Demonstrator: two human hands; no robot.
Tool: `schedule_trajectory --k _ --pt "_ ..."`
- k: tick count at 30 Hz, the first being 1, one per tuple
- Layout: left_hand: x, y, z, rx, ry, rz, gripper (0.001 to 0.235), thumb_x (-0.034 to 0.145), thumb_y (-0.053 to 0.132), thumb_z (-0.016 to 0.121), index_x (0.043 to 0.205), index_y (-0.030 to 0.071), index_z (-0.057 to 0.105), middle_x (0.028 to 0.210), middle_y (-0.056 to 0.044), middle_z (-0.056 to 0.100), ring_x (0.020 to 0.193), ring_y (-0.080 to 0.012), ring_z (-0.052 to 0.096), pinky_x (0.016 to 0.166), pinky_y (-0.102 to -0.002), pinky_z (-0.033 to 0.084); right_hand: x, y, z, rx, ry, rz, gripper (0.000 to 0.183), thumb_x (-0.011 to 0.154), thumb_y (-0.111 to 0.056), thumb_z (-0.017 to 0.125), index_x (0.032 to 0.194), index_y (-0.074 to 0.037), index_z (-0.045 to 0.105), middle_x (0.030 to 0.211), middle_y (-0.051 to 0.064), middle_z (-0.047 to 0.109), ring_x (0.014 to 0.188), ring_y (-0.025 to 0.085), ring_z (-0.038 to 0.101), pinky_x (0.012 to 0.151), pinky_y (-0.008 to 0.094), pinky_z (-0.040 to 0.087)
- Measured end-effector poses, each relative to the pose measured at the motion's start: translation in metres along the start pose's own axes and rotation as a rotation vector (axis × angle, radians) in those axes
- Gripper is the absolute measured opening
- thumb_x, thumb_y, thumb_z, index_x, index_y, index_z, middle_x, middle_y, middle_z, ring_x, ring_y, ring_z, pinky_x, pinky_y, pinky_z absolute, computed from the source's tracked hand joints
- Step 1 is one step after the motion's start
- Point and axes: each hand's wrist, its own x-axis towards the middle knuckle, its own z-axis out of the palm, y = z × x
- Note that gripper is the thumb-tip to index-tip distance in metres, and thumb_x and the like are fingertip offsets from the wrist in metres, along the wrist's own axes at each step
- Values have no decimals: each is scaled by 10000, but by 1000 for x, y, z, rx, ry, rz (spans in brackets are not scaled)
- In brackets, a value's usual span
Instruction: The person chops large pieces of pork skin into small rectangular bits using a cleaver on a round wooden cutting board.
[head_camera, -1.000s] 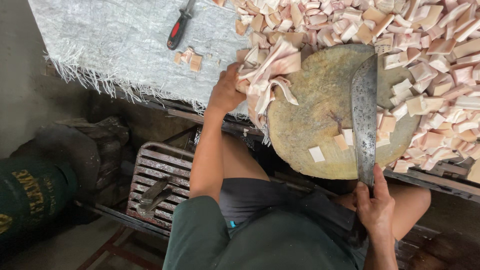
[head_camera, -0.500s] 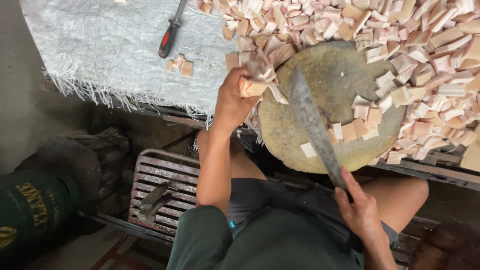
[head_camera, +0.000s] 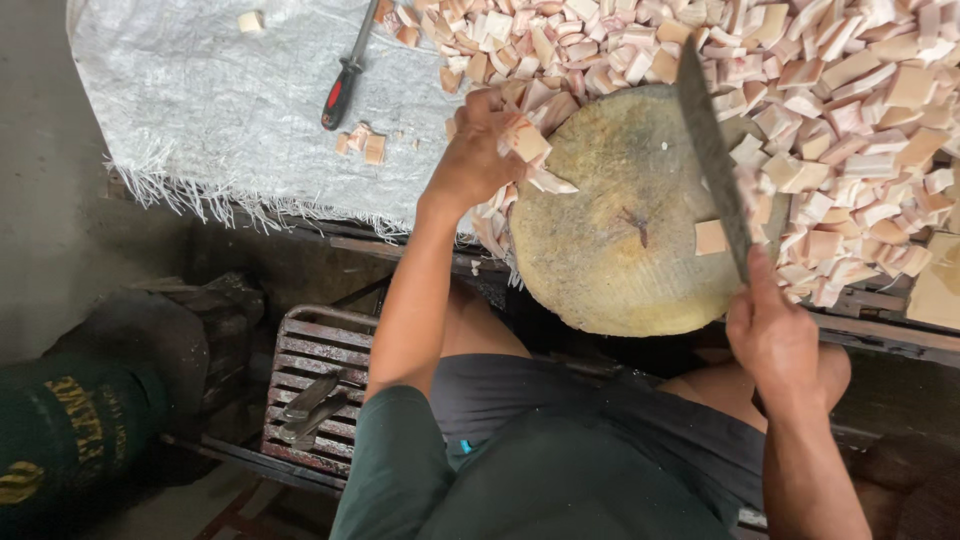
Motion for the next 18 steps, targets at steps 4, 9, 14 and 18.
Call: schedule_trajectory --k 4,9,14,18 --pt "18 39 -23 339 -305 -84 1007 670 167 950 1426 48 295 1354 -247 549 1312 -390 541 1124 -417 419 4 -9 -22 81 10 192 537 1054 -129 606 1586 -61 582 805 261 684 717 403 691 641 468 545" --pt "31 74 -30 622 -401 -110 976 681 233 951 1394 -1 327 1217 -254 663 1175 -403 646 981 -466 526 -13 -22 -41 213 -88 466 557 1020 -175 619 1568 -109 550 709 214 687 601 268 664 609 395 520" --pt "23 93 -35 622 -319 -53 841 720 278 930 1312 3 400 1119 -234 699 1109 -409 675 942 -479 527 -34 -23 -18 636 -13 431 590 992 -98 584 1577 -90 510 715 69 646 580 98 552 558 304 500" --pt "3 104 -43 380 -153 2 601 805 351 859 1201 68 507 1096 -172 722 1015 -351 722 862 -449 589 -49 -26 -14 604 -51 462 547 1000 -72 603 1541 -71 521 683 64 636 563 98 550 550 290 491"
